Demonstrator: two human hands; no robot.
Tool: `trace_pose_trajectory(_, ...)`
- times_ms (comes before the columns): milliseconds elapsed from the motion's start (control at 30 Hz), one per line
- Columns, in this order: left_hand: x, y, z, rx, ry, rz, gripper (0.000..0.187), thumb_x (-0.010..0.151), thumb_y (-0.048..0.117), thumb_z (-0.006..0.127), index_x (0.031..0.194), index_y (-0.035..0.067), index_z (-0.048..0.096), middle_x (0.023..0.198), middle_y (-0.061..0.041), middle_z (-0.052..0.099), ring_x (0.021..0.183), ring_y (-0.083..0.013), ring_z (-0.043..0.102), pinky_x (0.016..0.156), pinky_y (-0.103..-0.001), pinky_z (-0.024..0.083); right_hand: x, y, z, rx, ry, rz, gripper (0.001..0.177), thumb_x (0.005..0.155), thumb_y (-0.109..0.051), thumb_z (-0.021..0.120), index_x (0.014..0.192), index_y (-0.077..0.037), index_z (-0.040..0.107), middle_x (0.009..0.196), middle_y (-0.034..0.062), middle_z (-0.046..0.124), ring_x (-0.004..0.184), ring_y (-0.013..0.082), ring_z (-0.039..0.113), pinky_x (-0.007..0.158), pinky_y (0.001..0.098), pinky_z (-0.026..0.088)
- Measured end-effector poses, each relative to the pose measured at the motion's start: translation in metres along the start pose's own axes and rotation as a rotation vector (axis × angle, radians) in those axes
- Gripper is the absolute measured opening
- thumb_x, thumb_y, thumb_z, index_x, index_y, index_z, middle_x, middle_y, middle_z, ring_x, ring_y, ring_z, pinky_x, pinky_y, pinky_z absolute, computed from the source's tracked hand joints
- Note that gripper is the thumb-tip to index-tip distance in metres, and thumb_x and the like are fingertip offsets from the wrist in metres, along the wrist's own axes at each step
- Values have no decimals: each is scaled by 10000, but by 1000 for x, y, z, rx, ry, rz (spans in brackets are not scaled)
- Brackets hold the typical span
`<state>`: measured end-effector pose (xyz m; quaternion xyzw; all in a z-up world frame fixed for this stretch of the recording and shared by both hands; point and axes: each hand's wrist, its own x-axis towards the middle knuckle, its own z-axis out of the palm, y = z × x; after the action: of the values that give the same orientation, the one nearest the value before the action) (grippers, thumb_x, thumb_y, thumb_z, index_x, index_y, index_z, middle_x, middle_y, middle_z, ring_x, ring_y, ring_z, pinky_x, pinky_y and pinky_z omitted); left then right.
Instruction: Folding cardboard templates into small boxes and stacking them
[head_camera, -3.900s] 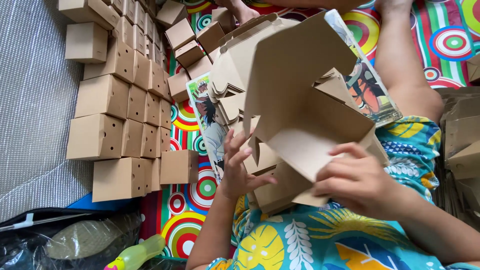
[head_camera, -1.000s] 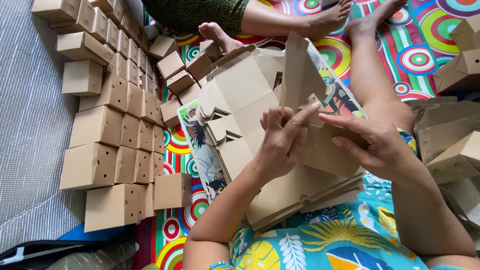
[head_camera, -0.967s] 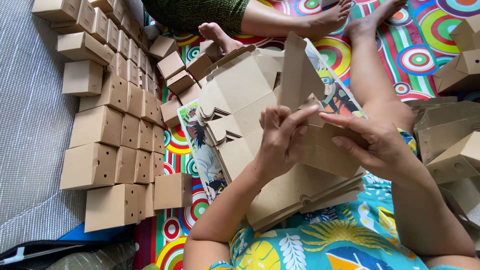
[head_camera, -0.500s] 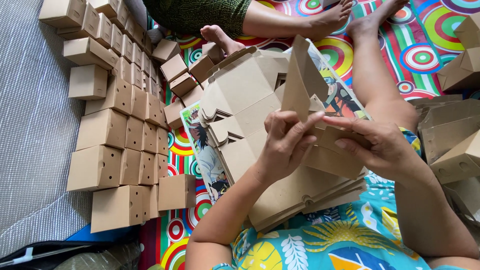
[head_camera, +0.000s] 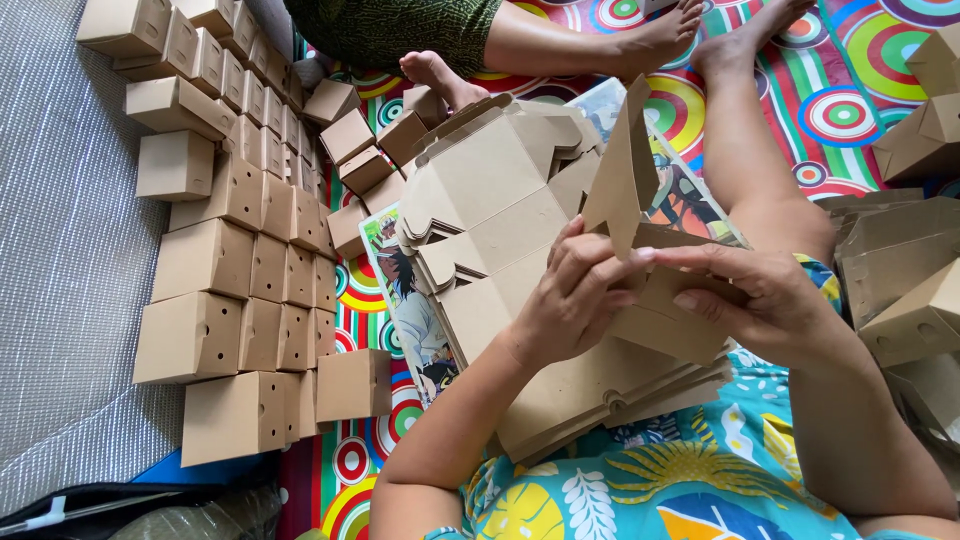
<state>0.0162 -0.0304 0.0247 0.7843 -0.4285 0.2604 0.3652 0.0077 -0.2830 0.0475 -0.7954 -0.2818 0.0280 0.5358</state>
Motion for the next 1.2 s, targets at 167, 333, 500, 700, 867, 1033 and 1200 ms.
trace_pose_trajectory(167, -9, 13, -2, 324, -89, 53, 810, 967, 720, 524, 1489, 108, 437, 1517, -117, 544, 1423, -312, 549, 1278, -623, 170, 1, -4, 9, 52, 59, 72, 429, 934, -97, 669, 1361, -123, 641, 844, 37, 687, 657, 57, 591, 552, 183, 471)
trace_pose_trajectory(333, -26, 4, 5, 294, -96, 183, 731, 945, 642, 815, 1444, 196, 520, 1473, -136, 543, 1272, -310, 661, 1262, -641, 181, 10, -21, 16, -264, 195, -40, 305, 913, -190, 742, 1211, -136, 713, 810, 15, 688, 718, 137, 642, 696, 278, 491)
trace_pose_trajectory(500, -17, 8, 2, 356, -272, 65, 696, 998, 248, 750, 1562, 166, 351, 1545, -110, 536, 1417, -320, 593, 1292, -675, 104, 8, -23, 16, -434, 35, -194, 302, 1006, -286, 550, 1189, -62, 639, 1050, 68, 742, 860, 261, 678, 826, 400, 455)
trace_pose_trajectory(700, -43, 1, -18, 126, 31, 191, 304, 1026, 81, 572, 1328, 96, 601, 1171, -102, 526, 1190, -297, 628, 1258, -683, 196, 12, 12, -7, 8, 444, -138, 628, 1004, -569, 467, 1393, -81, 388, 1493, 182, 442, 1392, 297, 482, 1068, 414, 407)
trace_pose_trajectory(867, -77, 1, -31, -250, 448, -63, 448, 973, 454, 679, 1217, 94, 571, 1162, -89, 595, 1071, -322, 669, 952, -455, 567, 21, 42, -8, 441, 286, -192, 656, 1055, -667, 463, 1496, -192, 356, 1662, 148, 351, 1519, 309, 421, 1219, 452, 346)
trace_pose_trajectory(1033, -113, -14, -10, -481, 698, -402, 450, 948, 428, 699, 1227, 109, 548, 1160, -85, 629, 1052, -282, 663, 946, -436, 533, 25, -1, 13, 521, 57, -329, 717, 1038, -620, 528, 1536, -145, 327, 1762, 208, 126, 1655, 295, 172, 1310, 478, 229)
trace_pose_trajectory(1200, -176, -16, 28, -1259, 849, -945, 729, 986, 531, 510, 1545, 96, 336, 1496, -191, 515, 1411, -372, 474, 1164, -561, 434, 27, -22, 27, -102, 132, -381, 129, 960, -304, 629, 993, -182, 652, 1609, 178, 348, 1644, 442, 161, 1340, 597, 191)
